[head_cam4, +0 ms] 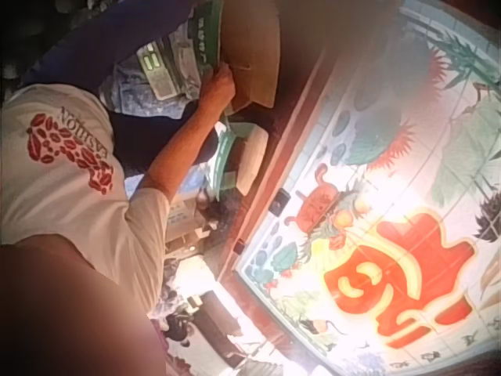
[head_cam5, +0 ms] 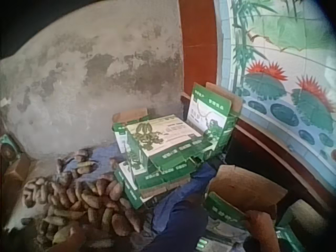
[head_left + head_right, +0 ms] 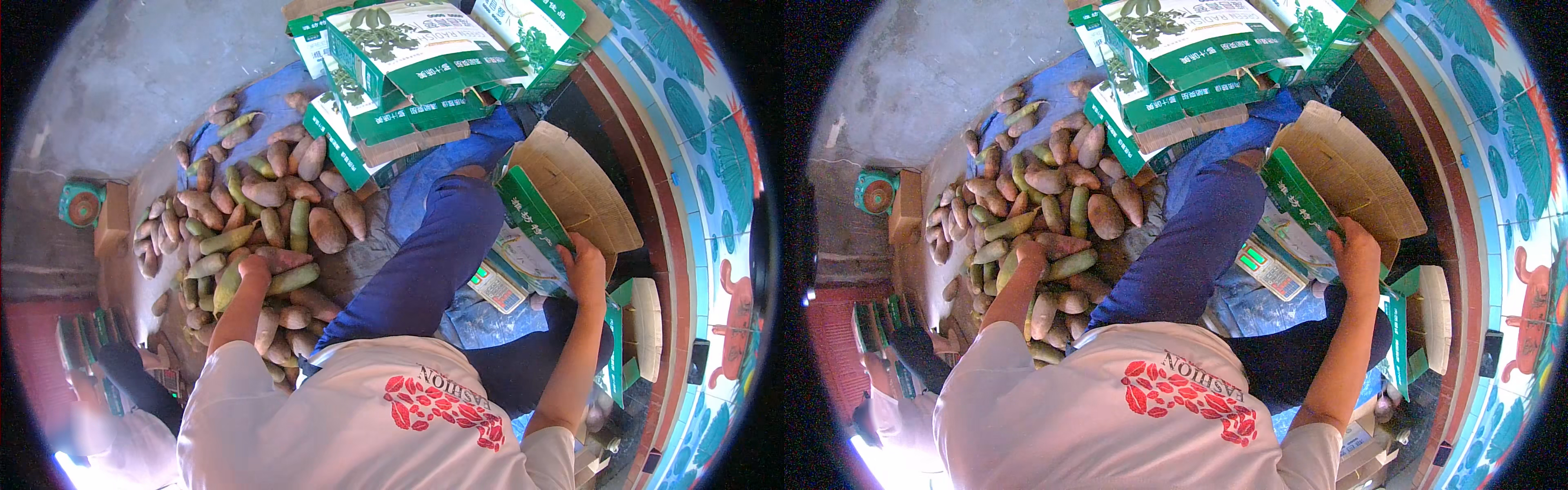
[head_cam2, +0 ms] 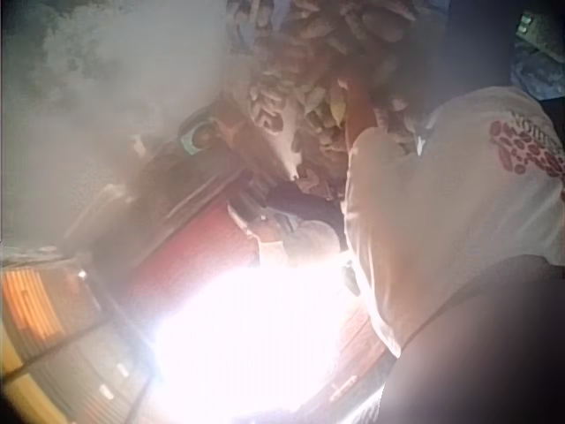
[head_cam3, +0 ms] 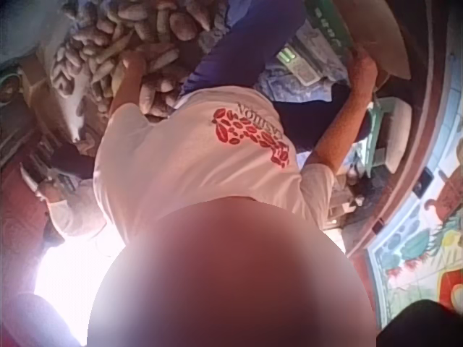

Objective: Sorting tubers from a pile and packing them into cardboard boxes while using a scale to weigh them.

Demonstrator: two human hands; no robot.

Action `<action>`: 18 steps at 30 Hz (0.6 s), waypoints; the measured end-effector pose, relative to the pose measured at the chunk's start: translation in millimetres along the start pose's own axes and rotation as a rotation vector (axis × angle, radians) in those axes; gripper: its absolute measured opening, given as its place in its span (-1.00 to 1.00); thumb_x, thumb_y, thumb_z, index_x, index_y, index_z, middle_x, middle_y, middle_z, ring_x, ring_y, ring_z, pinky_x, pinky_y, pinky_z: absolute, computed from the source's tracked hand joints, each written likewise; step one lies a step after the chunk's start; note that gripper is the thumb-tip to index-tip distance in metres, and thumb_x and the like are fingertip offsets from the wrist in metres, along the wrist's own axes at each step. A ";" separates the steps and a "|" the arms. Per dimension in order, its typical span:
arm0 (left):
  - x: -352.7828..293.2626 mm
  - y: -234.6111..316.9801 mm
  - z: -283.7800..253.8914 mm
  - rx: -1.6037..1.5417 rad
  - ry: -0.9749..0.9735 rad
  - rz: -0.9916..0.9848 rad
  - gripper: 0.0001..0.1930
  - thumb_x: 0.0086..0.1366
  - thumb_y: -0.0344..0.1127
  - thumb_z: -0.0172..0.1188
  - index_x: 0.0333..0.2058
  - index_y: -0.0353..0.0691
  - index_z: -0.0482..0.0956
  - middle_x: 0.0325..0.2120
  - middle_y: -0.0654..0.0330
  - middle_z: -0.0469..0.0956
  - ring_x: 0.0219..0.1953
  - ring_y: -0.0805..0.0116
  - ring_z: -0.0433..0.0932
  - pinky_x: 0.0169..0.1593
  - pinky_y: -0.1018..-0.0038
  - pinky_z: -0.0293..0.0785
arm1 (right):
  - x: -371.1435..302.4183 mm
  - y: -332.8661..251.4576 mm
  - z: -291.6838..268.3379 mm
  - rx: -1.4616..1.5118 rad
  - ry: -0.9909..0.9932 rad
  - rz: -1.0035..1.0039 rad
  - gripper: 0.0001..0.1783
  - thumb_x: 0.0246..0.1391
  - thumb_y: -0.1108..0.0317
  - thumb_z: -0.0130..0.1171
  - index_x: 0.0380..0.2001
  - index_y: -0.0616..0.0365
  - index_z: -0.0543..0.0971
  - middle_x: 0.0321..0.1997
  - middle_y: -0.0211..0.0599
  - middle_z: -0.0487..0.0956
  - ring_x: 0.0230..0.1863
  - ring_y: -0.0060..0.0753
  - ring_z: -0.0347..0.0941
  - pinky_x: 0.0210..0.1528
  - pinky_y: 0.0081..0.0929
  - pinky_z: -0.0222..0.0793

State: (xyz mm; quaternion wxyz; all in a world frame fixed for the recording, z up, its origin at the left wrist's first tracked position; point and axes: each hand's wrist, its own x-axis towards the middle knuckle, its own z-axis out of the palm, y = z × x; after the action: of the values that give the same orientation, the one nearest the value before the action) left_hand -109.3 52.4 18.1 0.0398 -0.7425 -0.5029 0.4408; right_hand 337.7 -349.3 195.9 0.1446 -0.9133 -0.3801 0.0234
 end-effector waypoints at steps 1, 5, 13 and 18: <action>1.8 -0.2 1.8 -0.004 -0.007 -0.003 -0.71 0.17 -0.28 0.07 -0.10 -0.09 0.51 -0.06 0.21 0.46 -0.03 0.31 0.46 -0.11 0.44 0.47 | 0.1 0.3 0.2 -0.006 0.002 -0.005 -0.75 -0.10 0.33 0.17 -0.30 0.15 0.51 -0.34 -0.04 0.53 -0.27 0.02 0.45 -0.25 -0.19 0.34; 1.7 0.6 4.5 0.019 0.023 -0.003 -0.66 0.15 -0.27 0.10 -0.06 -0.08 0.47 -0.03 0.18 0.42 -0.01 0.28 0.44 -0.09 0.44 0.46 | 0.5 1.2 0.6 0.012 -0.013 0.006 -0.74 -0.10 0.32 0.17 -0.29 0.15 0.50 -0.33 -0.04 0.53 -0.27 0.03 0.45 -0.25 -0.18 0.34; -2.9 1.8 3.6 -0.028 0.053 -0.013 -0.73 0.15 -0.31 0.10 -0.13 -0.08 0.53 -0.09 0.19 0.47 -0.05 0.28 0.48 -0.11 0.44 0.47 | 0.4 3.0 2.1 0.012 0.009 -0.010 -0.73 -0.10 0.31 0.17 -0.30 0.18 0.50 -0.33 -0.01 0.52 -0.26 0.05 0.44 -0.26 -0.17 0.34; 8.3 -0.5 12.8 -0.036 0.039 0.003 -0.77 0.16 -0.32 0.08 -0.18 -0.06 0.57 -0.15 0.21 0.52 -0.09 0.30 0.51 -0.14 0.42 0.49 | 0.3 3.6 2.1 0.004 0.021 -0.037 -0.74 -0.11 0.31 0.17 -0.30 0.19 0.49 -0.34 0.00 0.52 -0.27 0.06 0.44 -0.27 -0.17 0.34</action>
State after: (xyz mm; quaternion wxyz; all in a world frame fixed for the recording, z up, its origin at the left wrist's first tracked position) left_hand -117.6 54.2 5.5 0.0355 -0.7525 -0.5086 0.4169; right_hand 340.0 -351.0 193.0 0.1507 -0.9060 -0.3953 0.0119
